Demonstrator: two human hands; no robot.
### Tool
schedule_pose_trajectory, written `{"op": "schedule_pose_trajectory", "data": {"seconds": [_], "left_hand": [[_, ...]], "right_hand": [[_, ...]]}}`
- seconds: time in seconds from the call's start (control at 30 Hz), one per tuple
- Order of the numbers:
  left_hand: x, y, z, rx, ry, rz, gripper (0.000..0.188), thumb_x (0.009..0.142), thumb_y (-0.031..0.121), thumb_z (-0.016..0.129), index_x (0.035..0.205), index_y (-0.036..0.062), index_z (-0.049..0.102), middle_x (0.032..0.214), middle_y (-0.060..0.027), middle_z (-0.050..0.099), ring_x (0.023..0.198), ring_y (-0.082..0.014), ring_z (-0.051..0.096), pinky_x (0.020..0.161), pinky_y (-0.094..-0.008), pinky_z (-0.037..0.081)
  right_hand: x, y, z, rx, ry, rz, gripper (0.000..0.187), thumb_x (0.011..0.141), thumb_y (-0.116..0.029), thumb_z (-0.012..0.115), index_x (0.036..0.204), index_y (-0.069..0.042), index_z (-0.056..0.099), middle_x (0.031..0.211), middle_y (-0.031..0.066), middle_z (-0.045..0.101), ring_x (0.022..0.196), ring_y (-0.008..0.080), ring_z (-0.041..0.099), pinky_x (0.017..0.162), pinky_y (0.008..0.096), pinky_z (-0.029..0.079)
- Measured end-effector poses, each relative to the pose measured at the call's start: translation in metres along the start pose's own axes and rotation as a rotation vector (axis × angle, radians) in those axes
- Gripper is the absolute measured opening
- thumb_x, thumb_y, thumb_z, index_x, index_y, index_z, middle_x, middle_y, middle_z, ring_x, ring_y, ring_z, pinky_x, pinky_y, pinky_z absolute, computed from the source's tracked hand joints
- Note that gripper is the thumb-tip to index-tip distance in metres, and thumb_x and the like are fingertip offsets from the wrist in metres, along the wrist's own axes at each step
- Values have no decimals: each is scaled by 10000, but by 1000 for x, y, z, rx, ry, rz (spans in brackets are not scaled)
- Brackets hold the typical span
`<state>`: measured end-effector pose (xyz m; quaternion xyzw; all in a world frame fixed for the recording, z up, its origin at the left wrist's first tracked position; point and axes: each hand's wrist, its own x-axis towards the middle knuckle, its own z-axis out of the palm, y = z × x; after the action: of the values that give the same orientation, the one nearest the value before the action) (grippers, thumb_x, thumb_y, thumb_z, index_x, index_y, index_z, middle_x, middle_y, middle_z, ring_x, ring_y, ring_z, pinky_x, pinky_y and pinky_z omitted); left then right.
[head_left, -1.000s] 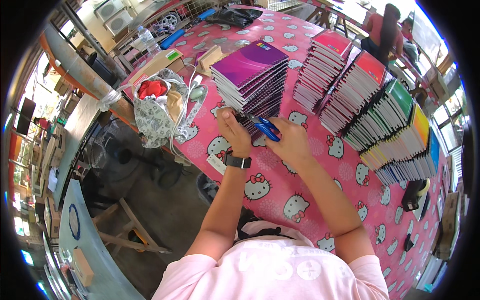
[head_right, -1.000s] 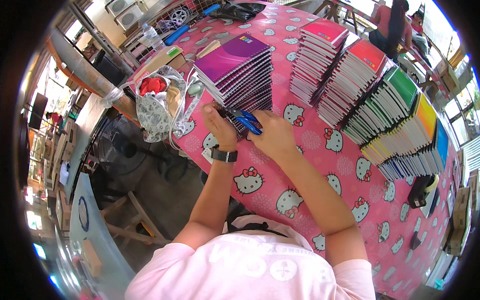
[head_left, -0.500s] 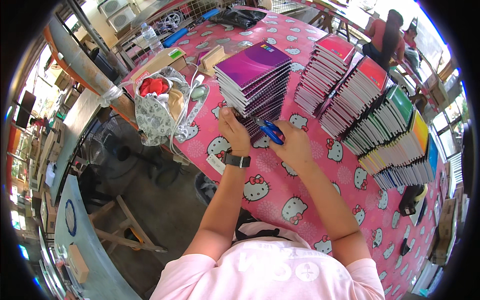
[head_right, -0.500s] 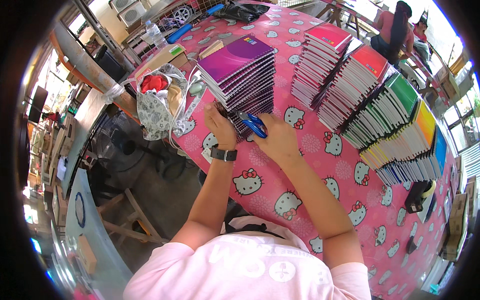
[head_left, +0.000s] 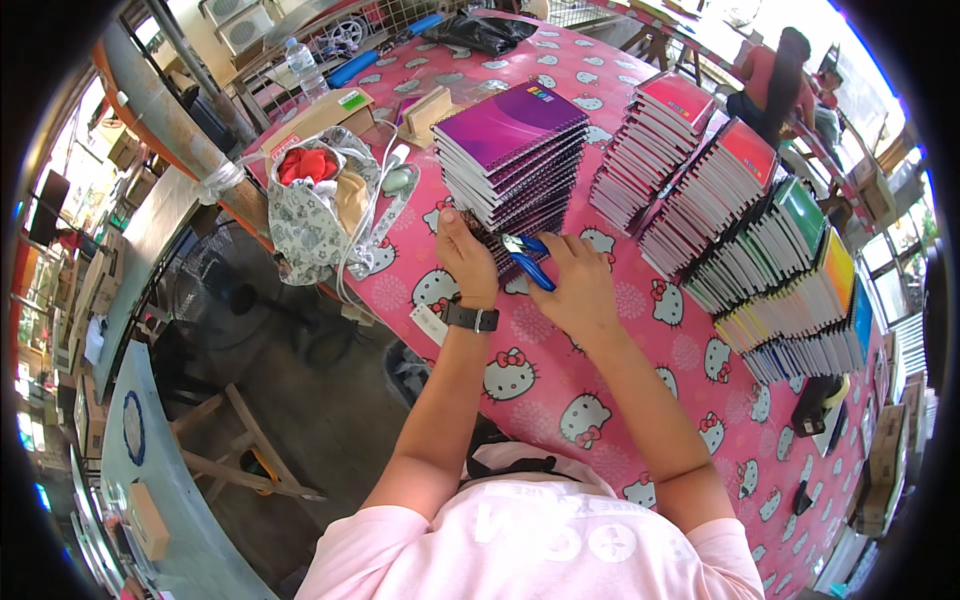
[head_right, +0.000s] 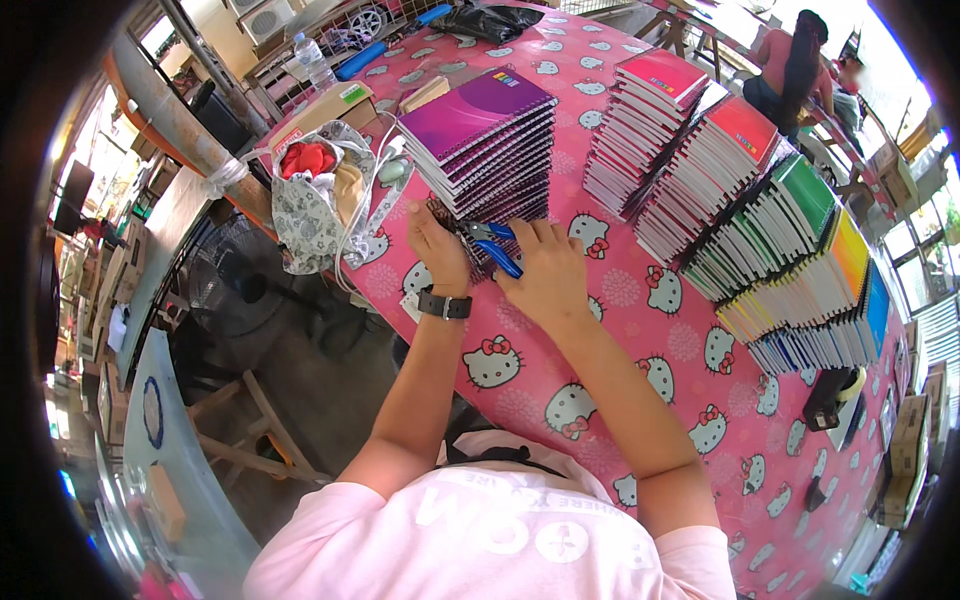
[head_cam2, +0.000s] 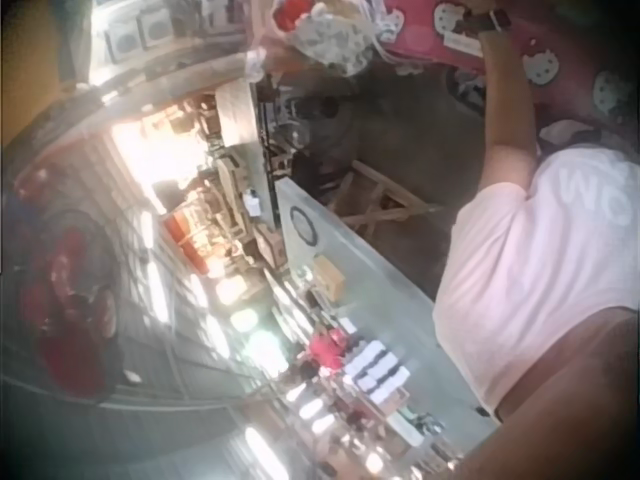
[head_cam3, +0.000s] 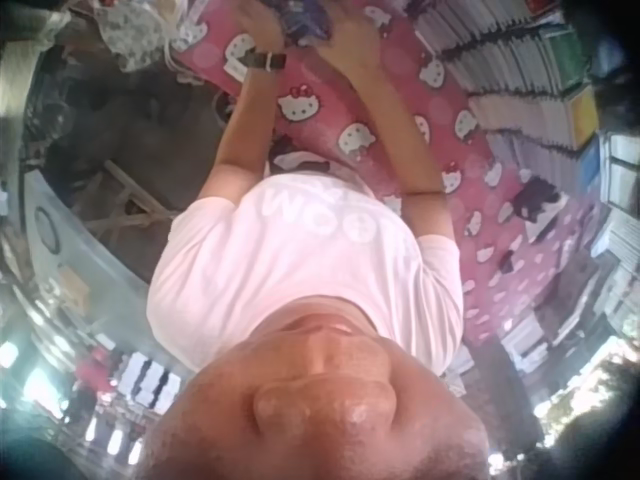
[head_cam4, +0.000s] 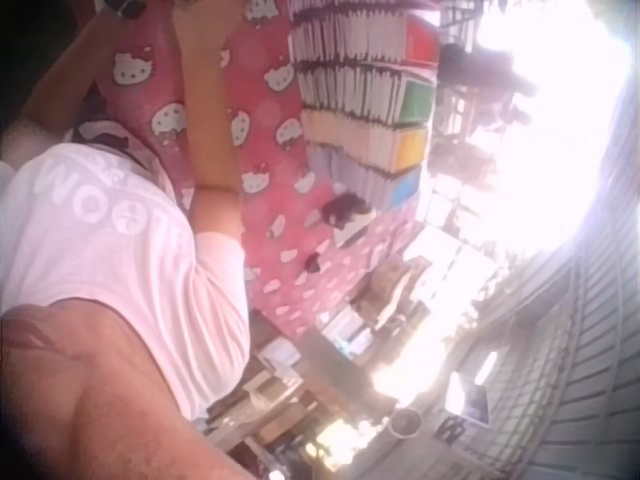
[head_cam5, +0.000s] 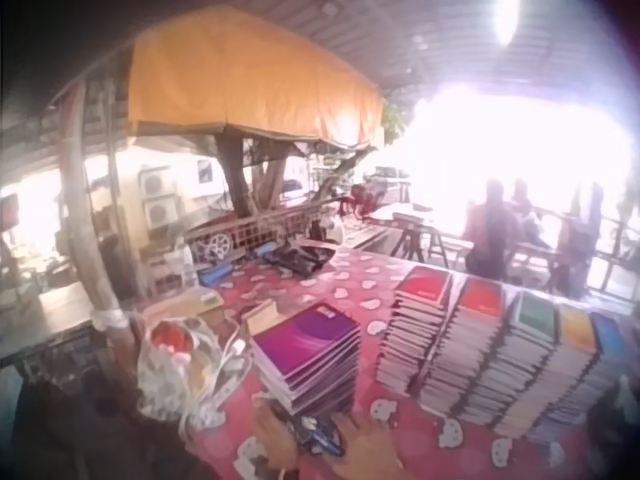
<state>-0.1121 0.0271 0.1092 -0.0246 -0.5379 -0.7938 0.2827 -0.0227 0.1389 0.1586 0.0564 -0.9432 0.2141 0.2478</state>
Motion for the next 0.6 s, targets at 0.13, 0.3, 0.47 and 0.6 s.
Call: {"op": "schedule_pose_trajectory", "data": {"seconds": [0.13, 0.3, 0.47, 0.6], "left_hand": [[-3, 5, 3, 31, -23, 11, 447, 1000, 367, 344, 705, 36, 399, 633, 28, 350, 610, -84, 297, 543, -274, 268], [-2, 9, 1, 59, -11, -11, 446, 999, 371, 348, 751, 14, 451, 654, 22, 396, 620, -84, 325, 556, -270, 290], [0, 13, 3, 12, 16, -42, 459, 997, 379, 351, 814, -13, 504, 687, 16, 446, 636, -83, 360, 577, -254, 315], [-2, 15, 4, -14, 10, -47, 464, 996, 383, 352, 811, -13, 505, 693, 20, 454, 643, -78, 370, 580, -251, 322]], "right_hand": [[1, 6, 7, 136, -88, 71, 428, 615, -167, 706, 1010, -47, 595, 861, 124, 601, 777, 324, 597, 674, 431, 484], [-5, 16, 5, 254, -71, 119, 441, 623, -160, 702, 1039, -50, 607, 873, 133, 614, 743, 334, 597, 666, 416, 495], [-4, 14, 7, -6, 34, -35, 488, 624, -164, 701, 1088, -57, 595, 921, 126, 610, 833, 320, 582, 765, 405, 471], [1, 11, 11, 44, -23, -15, 474, 626, -141, 680, 1086, -58, 599, 947, 146, 614, 817, 327, 592, 738, 398, 478]]}}
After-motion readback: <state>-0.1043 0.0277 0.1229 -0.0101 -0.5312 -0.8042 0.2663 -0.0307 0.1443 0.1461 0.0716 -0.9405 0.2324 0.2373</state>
